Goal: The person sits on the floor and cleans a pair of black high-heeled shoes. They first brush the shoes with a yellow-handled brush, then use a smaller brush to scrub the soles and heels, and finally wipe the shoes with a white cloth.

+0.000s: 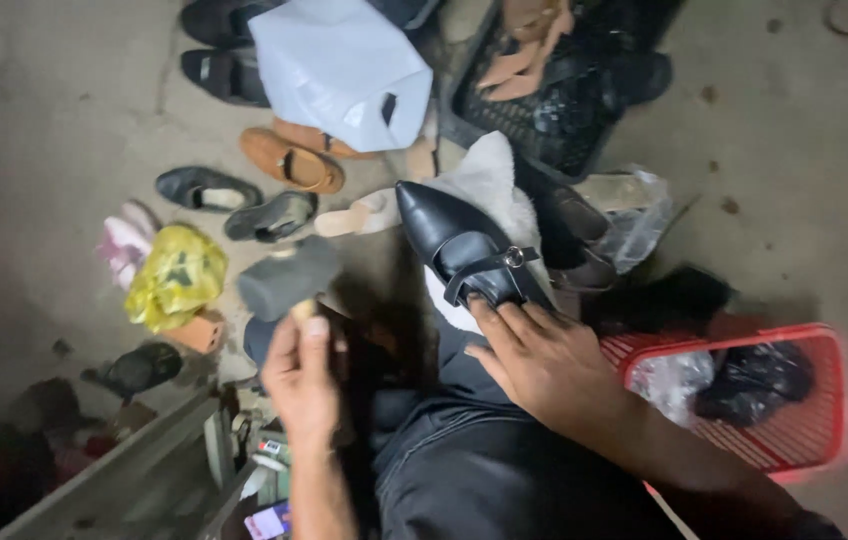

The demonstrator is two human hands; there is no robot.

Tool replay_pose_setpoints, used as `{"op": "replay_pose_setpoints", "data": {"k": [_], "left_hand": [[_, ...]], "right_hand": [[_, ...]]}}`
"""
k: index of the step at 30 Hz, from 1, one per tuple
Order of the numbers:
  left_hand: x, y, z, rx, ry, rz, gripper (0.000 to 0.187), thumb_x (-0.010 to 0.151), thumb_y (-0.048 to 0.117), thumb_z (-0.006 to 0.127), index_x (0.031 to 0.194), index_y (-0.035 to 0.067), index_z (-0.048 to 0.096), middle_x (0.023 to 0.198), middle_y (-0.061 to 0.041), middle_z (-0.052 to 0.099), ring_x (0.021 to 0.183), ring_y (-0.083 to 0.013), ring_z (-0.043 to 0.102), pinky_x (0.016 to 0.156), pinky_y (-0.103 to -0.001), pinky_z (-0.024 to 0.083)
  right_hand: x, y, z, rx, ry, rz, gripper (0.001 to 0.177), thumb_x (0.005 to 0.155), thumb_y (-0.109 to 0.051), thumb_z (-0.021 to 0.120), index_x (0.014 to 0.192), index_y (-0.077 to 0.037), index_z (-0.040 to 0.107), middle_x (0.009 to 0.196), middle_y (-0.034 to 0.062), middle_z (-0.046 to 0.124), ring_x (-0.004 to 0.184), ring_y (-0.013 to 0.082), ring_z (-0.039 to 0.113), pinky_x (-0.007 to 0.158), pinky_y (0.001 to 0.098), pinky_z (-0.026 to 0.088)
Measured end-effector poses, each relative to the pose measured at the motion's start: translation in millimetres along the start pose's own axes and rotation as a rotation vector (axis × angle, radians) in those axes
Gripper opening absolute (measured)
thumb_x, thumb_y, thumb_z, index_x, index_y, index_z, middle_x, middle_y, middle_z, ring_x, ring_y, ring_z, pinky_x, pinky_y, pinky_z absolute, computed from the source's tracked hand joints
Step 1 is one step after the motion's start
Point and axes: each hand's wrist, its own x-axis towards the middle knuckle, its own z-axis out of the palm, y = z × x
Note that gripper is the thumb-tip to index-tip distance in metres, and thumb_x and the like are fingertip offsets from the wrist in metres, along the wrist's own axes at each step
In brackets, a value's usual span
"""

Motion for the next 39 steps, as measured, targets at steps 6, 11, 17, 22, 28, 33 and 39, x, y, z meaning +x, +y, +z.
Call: {"op": "replay_pose_setpoints", "data": {"k": [6,11,17,22,28,33,39], "left_hand": [[33.5,34.3,-29.0,0.060,0.070,-0.044,0.027,0.101,0.024,0.066,0.123,0.009,0.068,0.088,0.007,0.058,0.073,-0.0001,0.048,0.061,-0.015,0.042],[87.8,-86.2,-108.2,0.533,-0.122,-0.186,0.047,0.096,0.013,0.055,0.143,0.005,0.057,0.099,-0.011,0.068,0.080,-0.0172,0.057,0.072,-0.033,0.049],[60.5,-254.4,-144.9,0.449,-0.033,-0.536,0.035,0.096,0.016,0.059,0.129,0.011,0.067,0.097,-0.015,0.075,0.078,-0.0181,0.065,0.068,-0.034,0.050],[32.7,-293.5,-163.4,0.389,0.082,-0.631,0.033,0.091,0.016,0.054,0.119,0.011,0.071,0.088,-0.007,0.072,0.070,-0.0158,0.060,0.063,-0.032,0.047],[50.2,-338.5,-185.3,0.328,0.099,-0.559,0.047,0.091,0.010,0.060,0.139,0.009,0.058,0.115,-0.012,0.075,0.099,-0.0229,0.071,0.086,-0.030,0.054],[46.0,-367.3,-176.5,0.545,0.091,-0.676,0.044,0.099,0.024,0.055,0.143,0.018,0.057,0.116,-0.009,0.076,0.099,-0.0266,0.072,0.086,-0.034,0.055],[2.3,-447.7,-171.3,0.448,0.045,-0.549,0.058,0.099,0.029,0.058,0.154,0.014,0.046,0.124,-0.013,0.074,0.105,-0.0252,0.071,0.089,-0.033,0.053]], "right_hand": [[-9.5,15.8,-23.1,-0.133,0.008,-0.190,0.020,0.100,-0.026,0.074,0.107,-0.008,0.072,0.118,0.0060,0.074,0.091,0.0206,0.069,0.083,0.0338,0.056],[-20.4,24.1,-17.8,0.041,0.022,0.177,0.023,0.098,-0.021,0.077,0.119,-0.013,0.074,0.100,0.0048,0.072,0.083,0.0248,0.065,0.077,0.0372,0.053],[-10.6,27.2,-2.4,0.004,0.020,0.096,0.029,0.100,-0.010,0.075,0.122,0.005,0.066,0.127,0.0244,0.067,0.125,0.0455,0.062,0.115,0.0548,0.045],[12.4,2.8,5.2,0.145,-0.070,-0.042,0.037,0.113,-0.006,0.062,0.133,0.025,0.063,0.134,0.0396,0.064,0.136,0.0619,0.059,0.128,0.0657,0.041],[34.5,-23.5,19.3,0.221,-0.288,0.015,0.058,0.103,-0.007,0.075,0.143,0.029,0.054,0.145,0.0450,0.049,0.140,0.0616,0.050,0.127,0.0621,0.038],[32.4,-43.4,22.3,0.271,-0.335,0.115,0.062,0.098,0.002,0.074,0.146,0.030,0.046,0.157,0.0472,0.041,0.146,0.0598,0.045,0.127,0.0576,0.034],[-164.3,124.0,72.7,0.526,-0.617,0.784,0.047,0.118,-0.025,0.024,0.156,0.001,0.037,0.158,0.0163,0.039,0.146,0.0236,0.033,0.128,0.0374,0.019]]}}
